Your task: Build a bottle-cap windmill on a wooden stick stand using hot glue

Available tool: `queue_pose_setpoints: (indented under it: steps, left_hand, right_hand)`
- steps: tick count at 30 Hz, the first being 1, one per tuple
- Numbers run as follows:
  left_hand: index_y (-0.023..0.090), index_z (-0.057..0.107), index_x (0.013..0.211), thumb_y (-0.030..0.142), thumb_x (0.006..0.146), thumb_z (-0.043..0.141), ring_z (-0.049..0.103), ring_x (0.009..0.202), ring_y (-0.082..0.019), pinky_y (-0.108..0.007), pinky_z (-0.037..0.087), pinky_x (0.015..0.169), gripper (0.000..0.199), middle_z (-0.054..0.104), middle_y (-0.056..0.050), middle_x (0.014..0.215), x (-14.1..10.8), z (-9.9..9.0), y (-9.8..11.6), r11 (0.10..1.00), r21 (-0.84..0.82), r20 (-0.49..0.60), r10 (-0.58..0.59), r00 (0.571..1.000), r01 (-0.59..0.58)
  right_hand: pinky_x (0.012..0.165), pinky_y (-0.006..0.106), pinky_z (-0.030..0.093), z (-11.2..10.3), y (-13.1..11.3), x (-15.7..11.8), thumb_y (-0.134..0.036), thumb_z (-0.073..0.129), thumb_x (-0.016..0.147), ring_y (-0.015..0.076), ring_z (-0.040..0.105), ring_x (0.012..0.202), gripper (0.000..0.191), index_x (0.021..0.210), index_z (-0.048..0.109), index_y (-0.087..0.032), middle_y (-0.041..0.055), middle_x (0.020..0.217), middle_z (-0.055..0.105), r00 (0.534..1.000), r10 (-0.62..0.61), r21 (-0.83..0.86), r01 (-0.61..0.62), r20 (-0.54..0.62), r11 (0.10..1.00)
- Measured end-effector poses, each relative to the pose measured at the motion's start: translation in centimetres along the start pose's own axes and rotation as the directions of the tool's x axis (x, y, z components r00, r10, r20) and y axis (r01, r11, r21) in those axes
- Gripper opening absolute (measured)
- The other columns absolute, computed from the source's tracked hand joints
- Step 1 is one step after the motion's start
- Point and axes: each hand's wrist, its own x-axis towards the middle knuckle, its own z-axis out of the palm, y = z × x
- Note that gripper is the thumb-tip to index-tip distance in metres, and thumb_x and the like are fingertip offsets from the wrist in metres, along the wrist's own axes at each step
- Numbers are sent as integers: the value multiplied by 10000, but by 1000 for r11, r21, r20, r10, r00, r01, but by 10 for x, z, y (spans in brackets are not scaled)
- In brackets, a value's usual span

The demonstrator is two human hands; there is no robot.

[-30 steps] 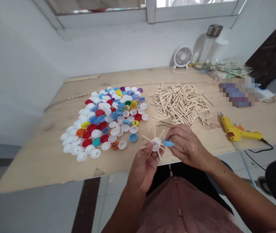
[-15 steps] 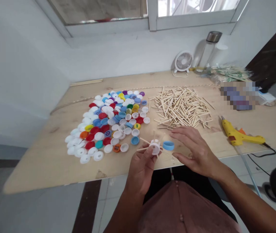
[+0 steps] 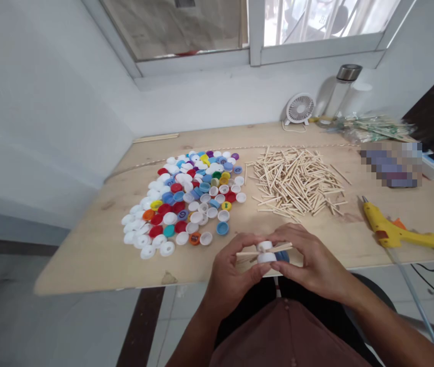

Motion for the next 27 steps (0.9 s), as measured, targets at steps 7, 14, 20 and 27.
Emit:
queue_pose_setpoints:
  steps: [7, 14, 20, 27]
  left_hand:
    - [217, 651, 1135, 324, 636, 811, 585, 1118, -297, -403, 411, 996, 535, 670, -105, 1140, 0, -2, -16, 944, -324, -125, -112, 986, 66]
    - [192, 691, 999, 334, 621, 819, 614, 1077, -294, -412, 437, 976, 423, 694, -110, 1104, 4, 3, -21, 919, -390, -130, -115, 985, 56]
    - [173, 695, 938, 360, 562, 848, 678, 865, -251, -355, 521, 789, 447, 742, -96, 923, 2, 6, -25, 887, -451, -242, -233, 942, 103]
    - [173, 706, 799, 293, 459, 892, 696, 812, -232, -324, 533, 777, 405, 748, -58, 800, -23, -24, -18, 853, -506, -461, -392, 796, 127]
  right_hand:
    - [824, 341, 505, 26, 11, 3, -382, 707, 768, 210, 639, 957, 308, 1028, 654, -225, 46, 1010, 699, 903, 403, 454, -299, -151, 839]
    - [692, 296, 530, 45, 6, 13, -418, 753, 718, 202, 649, 884, 341, 959, 658, -197, 61, 959, 712, 860, 507, 756, -296, -54, 584]
    - [724, 304, 516, 58, 5, 12, -436, 736, 736, 203, 634, 895, 369, 999, 649, -192, 61, 982, 694, 877, 481, 707, -325, -25, 629]
    - [931, 357, 453, 33, 15, 20, -411, 588, 873, 207, 588, 1070, 361, 1188, 595, -234, 73, 1153, 640, 970, 244, 415, -222, 0, 882]
